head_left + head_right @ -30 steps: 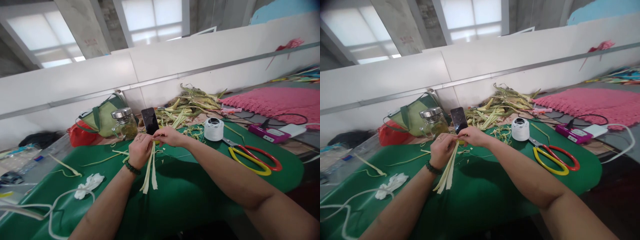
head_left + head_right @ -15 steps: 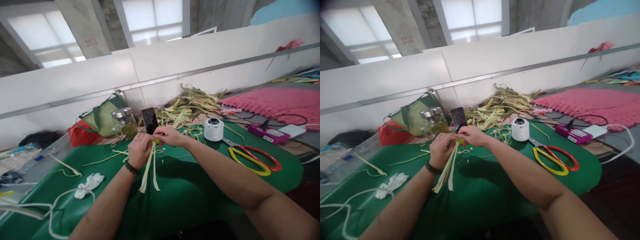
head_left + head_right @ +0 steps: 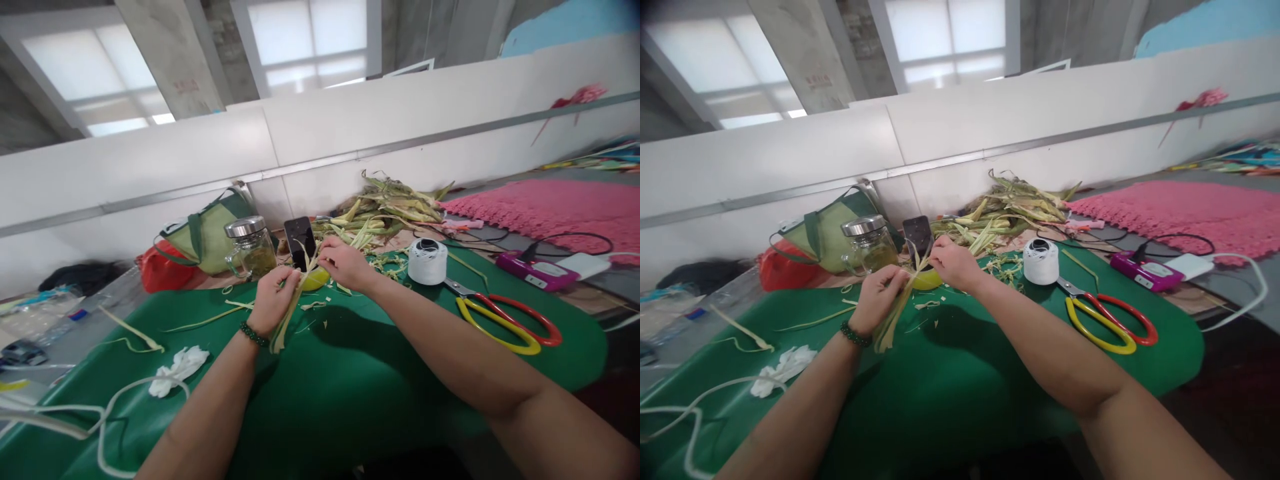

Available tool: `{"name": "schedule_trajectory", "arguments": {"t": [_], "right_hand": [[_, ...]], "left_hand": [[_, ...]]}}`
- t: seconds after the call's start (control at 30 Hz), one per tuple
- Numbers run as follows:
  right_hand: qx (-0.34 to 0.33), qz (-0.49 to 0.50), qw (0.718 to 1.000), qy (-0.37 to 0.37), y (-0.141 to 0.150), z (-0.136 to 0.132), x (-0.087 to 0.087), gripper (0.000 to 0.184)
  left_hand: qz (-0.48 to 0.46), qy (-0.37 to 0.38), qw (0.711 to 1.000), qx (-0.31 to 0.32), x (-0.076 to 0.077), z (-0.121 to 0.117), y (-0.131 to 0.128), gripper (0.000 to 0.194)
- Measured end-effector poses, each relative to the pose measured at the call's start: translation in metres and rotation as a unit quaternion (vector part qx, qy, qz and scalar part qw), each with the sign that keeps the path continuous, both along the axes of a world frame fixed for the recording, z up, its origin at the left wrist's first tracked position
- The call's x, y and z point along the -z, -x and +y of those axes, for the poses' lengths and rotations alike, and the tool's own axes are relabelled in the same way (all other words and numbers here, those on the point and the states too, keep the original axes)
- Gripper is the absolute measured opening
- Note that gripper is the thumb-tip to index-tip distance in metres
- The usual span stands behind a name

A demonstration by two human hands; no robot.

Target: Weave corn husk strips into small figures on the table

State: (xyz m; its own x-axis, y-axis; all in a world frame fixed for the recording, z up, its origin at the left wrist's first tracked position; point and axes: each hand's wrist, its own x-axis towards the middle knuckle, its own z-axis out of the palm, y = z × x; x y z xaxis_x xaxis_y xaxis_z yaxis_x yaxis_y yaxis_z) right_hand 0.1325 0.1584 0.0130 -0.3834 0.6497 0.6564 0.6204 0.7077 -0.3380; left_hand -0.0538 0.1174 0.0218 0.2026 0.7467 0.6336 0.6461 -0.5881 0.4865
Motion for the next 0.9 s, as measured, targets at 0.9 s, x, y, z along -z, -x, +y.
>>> {"name": "schedule_trajectory", "arguments": {"t": [0.9], "right_hand": [[-0.357, 0.464, 0.643, 0.494, 0.027, -0.02, -0.003, 0.014]], "left_hand": [[-0.446, 0.292, 0.811, 0.241, 0.001, -0.003, -0.014, 0.029]]}}
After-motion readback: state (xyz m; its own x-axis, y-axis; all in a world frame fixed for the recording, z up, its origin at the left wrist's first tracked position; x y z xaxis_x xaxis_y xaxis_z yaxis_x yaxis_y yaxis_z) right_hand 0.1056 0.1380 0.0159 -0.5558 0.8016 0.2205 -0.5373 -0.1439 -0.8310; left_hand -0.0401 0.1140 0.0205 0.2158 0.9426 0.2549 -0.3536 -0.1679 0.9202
